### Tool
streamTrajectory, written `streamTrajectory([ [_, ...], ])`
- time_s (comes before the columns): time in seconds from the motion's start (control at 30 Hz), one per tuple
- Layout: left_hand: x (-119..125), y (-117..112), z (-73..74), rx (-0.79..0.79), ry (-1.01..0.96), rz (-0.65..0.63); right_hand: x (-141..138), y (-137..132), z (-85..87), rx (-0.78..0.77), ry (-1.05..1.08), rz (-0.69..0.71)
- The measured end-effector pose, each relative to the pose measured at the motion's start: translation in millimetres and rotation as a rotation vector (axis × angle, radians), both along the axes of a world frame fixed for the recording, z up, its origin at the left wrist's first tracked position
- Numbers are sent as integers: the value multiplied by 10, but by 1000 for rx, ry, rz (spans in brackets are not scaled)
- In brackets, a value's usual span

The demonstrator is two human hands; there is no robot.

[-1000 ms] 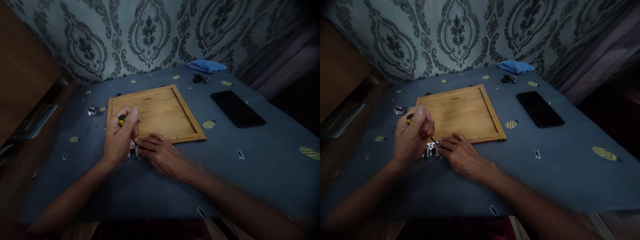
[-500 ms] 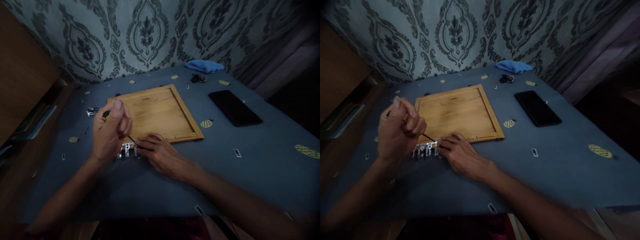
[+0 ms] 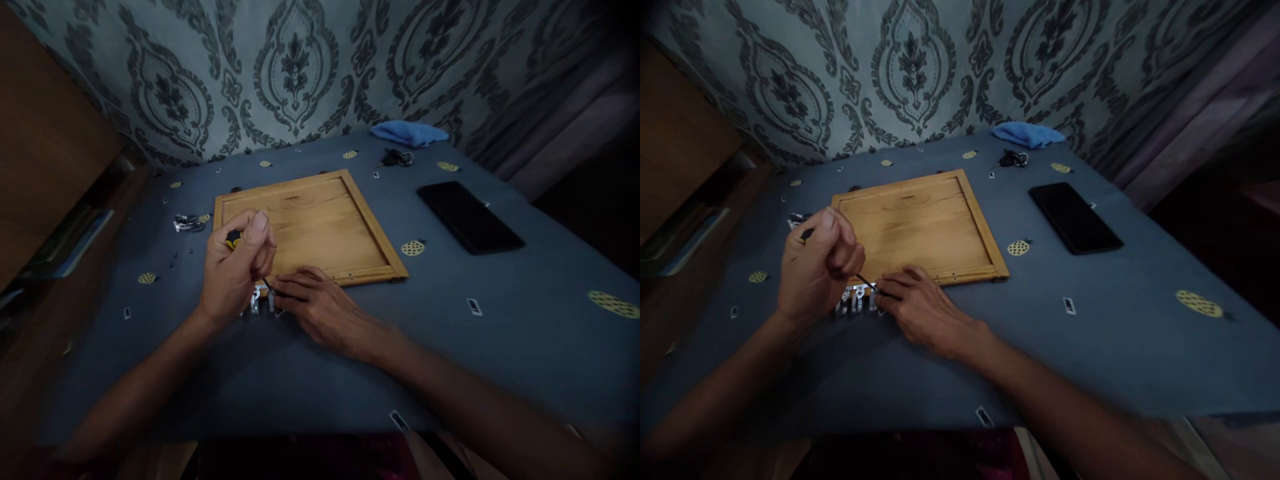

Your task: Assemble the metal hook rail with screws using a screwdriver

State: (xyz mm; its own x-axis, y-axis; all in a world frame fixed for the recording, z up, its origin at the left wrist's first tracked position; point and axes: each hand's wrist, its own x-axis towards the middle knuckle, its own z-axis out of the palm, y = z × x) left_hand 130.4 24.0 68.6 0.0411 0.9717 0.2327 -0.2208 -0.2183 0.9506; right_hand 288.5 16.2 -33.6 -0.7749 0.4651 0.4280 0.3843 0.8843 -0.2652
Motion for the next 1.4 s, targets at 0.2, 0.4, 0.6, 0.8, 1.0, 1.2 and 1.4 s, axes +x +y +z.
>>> streamTrajectory([
  [0.2, -13, 12, -59, 14, -5, -30, -2, 2, -11, -4, -7, -4],
  [0.4, -29, 22, -105, 27, 11, -45, 0, 6, -13, -19, -27, -6],
  [0.6, -107, 15, -160, 90, 128, -37, 4, -7, 30, -21, -11, -4],
  [0.8, -64, -23, -99, -25, 97, -19, 6, -3, 26, -40, -31, -1],
  [1.0, 33, 19, -44, -66, 18, -19, -1, 1, 2, -5, -35, -9],
  [1.2, -3, 61, -25, -72, 9, -132, 2, -1, 8, 13, 4, 5],
  [1.4, -72, 52, -37, -72, 54, -93, 6, -11, 23, -13, -15, -10],
])
